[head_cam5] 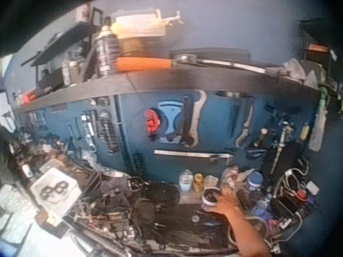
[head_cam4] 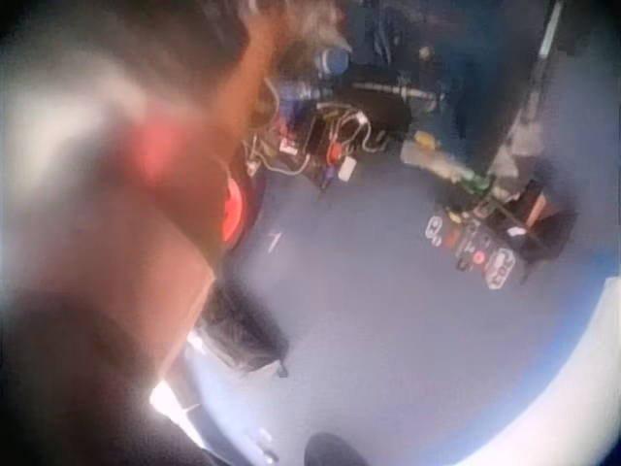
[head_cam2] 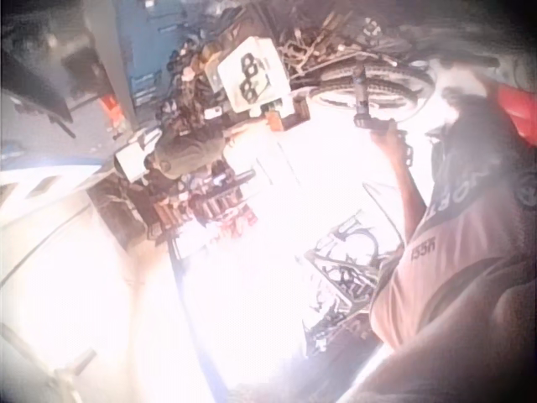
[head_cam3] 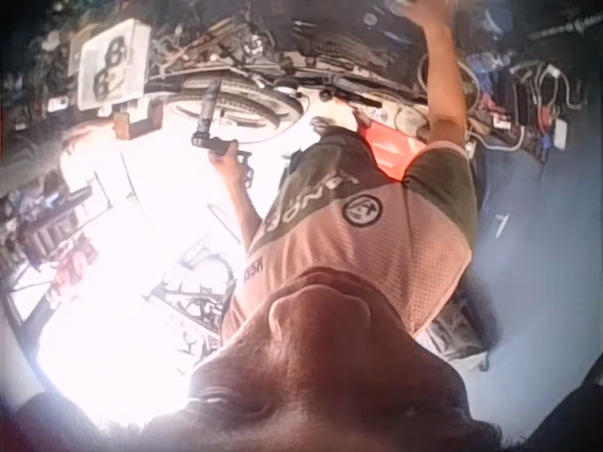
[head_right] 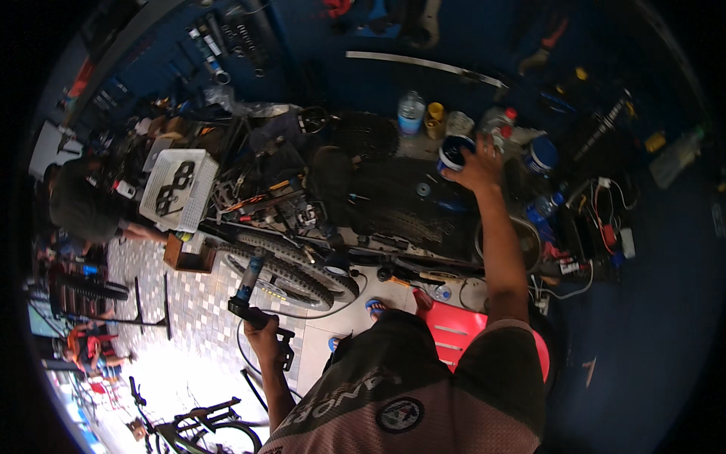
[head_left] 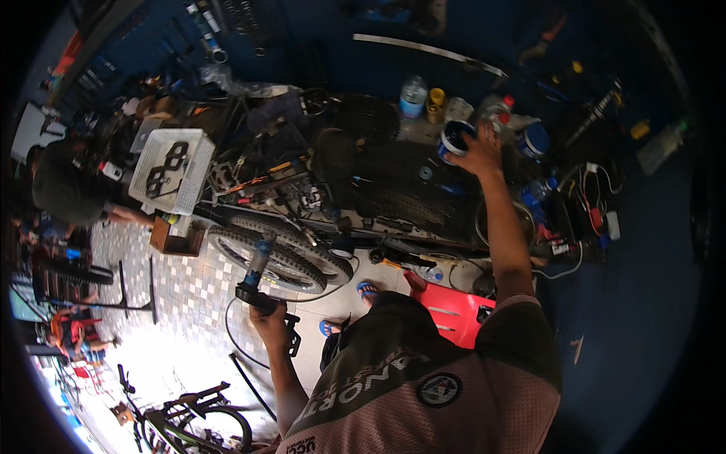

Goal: The person works on a lime-green mountain bike mounted on a repair stand. They use a wrench to tighten bolts on the frame, then apply lubricant to the suspension stanchions and wipe them with a cloth. The person also uses a torque wrench on the frame and handles a bicycle wheel.

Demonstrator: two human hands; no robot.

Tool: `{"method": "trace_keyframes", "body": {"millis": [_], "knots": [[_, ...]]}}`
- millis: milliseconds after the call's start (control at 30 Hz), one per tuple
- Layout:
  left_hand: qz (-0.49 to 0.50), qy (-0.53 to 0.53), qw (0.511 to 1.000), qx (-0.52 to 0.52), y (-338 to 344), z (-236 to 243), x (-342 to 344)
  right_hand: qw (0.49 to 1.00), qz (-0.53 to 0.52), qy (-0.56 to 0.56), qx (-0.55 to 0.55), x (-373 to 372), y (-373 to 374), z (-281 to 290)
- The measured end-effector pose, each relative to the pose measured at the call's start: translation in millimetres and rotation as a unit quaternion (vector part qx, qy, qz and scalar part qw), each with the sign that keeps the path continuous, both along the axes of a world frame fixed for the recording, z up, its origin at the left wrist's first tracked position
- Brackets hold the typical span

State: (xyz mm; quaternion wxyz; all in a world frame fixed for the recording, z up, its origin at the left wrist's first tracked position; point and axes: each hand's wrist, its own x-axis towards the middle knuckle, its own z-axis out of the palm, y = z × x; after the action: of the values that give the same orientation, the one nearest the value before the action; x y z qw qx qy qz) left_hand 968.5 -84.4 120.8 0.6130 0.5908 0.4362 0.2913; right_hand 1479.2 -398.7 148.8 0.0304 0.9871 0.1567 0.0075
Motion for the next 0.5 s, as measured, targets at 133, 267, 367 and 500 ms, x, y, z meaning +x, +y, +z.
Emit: {"method": "trace_keyframes", "body": {"millis": [133, 267, 367, 500], "knots": [[0.008, -0.006, 1.000, 0.006, 0.0, -11.4, -8.6, 0.998, 0.008, 0.029, -0.059, 9.9, 13.3, -0.4], [-0.001, 0.005, 1.000, -0.030, -1.9, -5.0, -6.2, 0.997, 0.014, 0.040, -0.067, 16.4, 18.8, -6.5], [0.011, 0.025, 0.999, -0.023, 1.4, -16.6, -6.4, 0.998, 0.020, 0.035, -0.056, 21.9, 16.0, -14.7], [0.021, 0.030, 0.998, -0.051, -1.7, -19.4, -3.1, 0.998, 0.031, 0.031, -0.040, 21.0, 14.2, -12.3]]}}
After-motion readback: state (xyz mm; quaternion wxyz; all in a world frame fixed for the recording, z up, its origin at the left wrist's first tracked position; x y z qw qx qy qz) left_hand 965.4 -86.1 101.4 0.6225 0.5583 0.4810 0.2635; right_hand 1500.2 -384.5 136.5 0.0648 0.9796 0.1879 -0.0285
